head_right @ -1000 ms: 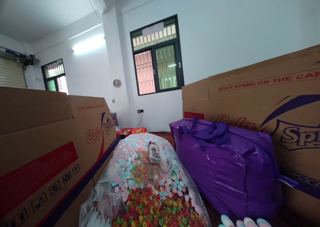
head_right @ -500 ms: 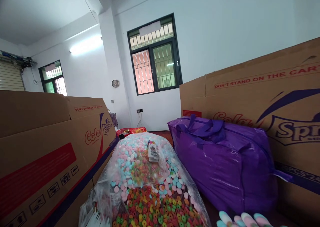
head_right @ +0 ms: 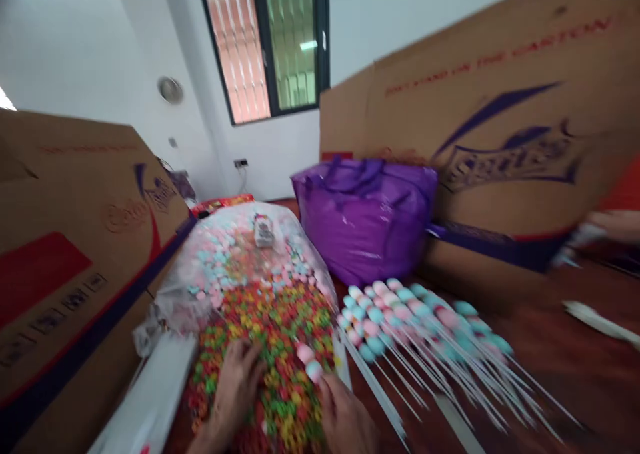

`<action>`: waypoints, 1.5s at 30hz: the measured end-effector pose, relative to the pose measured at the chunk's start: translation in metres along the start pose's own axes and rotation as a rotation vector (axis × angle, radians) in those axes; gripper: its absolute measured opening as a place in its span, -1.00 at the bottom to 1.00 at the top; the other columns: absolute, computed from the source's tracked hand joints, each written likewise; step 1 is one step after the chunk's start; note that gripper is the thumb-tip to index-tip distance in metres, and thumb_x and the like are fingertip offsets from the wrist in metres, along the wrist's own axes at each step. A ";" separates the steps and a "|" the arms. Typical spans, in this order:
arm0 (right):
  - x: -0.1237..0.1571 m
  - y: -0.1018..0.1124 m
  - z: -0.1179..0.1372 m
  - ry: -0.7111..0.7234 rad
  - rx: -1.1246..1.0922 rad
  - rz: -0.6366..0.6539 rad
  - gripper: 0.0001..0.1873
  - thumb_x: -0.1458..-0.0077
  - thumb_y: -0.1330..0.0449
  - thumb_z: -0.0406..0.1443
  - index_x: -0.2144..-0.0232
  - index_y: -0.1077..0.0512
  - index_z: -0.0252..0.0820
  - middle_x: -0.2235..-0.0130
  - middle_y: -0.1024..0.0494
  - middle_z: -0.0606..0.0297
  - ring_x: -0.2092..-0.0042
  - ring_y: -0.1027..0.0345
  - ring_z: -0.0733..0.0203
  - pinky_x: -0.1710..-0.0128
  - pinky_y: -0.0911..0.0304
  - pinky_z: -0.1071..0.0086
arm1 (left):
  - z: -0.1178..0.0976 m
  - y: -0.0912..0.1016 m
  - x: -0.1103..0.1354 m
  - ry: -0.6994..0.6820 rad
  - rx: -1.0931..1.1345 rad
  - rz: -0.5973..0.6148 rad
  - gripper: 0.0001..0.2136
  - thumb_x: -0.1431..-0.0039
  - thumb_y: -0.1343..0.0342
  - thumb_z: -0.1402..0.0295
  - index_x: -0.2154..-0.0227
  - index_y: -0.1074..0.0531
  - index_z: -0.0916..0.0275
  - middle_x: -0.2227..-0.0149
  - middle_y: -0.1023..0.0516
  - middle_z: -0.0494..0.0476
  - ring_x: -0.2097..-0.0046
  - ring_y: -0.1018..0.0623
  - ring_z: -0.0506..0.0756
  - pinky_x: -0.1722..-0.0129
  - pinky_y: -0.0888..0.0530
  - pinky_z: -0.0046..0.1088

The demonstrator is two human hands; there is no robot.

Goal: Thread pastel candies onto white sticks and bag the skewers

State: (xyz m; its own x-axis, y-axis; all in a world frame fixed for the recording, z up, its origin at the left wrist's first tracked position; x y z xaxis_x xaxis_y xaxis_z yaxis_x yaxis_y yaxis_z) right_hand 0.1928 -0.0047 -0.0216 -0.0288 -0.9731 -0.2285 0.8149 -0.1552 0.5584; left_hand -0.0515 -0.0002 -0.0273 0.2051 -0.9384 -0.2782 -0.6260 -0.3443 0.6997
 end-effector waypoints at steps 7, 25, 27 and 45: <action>0.010 0.001 0.013 0.161 -0.102 -0.207 -0.56 -0.36 0.03 -0.10 0.40 -0.48 -0.21 0.51 -0.52 0.30 0.50 -0.37 0.32 0.44 -0.27 0.54 | -0.022 0.013 -0.039 -0.274 -0.207 -0.045 -0.74 -0.33 0.04 0.28 0.14 -0.54 0.22 0.18 -0.45 0.22 0.18 -0.49 0.14 0.20 -0.47 -0.34; 0.009 0.002 0.011 0.111 -0.209 -0.163 -0.72 -0.33 0.00 -0.29 0.37 -0.43 -0.20 0.50 -0.47 0.35 0.49 -0.35 0.33 0.43 -0.23 0.53 | -0.075 -0.103 -0.193 -0.242 -0.467 0.283 -0.68 -0.24 0.12 0.55 0.09 -0.51 0.31 -0.03 -0.45 0.46 0.01 -0.51 0.30 0.02 -0.40 -0.19; 0.008 0.004 0.013 0.104 -0.199 -0.159 -0.73 -0.33 0.00 -0.30 0.37 -0.43 -0.21 0.51 -0.45 0.36 0.49 -0.33 0.33 0.45 -0.20 0.52 | -0.070 -0.096 -0.185 -0.225 -0.429 0.309 -0.70 -0.22 0.05 0.50 0.11 -0.53 0.27 0.06 -0.52 0.38 0.06 -0.53 0.28 0.04 -0.42 -0.21; 0.010 -0.001 0.011 0.098 -0.140 -0.190 -0.70 -0.32 -0.04 -0.26 0.41 -0.45 -0.21 0.54 -0.41 0.41 0.53 -0.27 0.37 0.48 -0.15 0.53 | -0.036 -0.044 -0.100 0.148 0.560 0.363 -0.64 -0.04 -0.17 0.22 0.14 -0.55 0.31 0.35 -0.64 0.13 0.41 -0.55 0.06 0.36 -0.48 -0.43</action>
State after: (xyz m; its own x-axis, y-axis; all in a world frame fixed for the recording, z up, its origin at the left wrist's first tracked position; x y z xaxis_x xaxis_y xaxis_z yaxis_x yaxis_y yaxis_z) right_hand 0.1854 -0.0166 -0.0152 -0.1386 -0.9065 -0.3987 0.8726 -0.3022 0.3837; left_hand -0.0178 0.1079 -0.0067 -0.0156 -0.9994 0.0307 -0.9611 0.0235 0.2751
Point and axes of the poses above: each hand's wrist, its own x-axis away from the middle knuckle, its own y-axis out of the back of the hand, z = x × y, the point moved 4 cm from there along -x, towards the middle knuckle
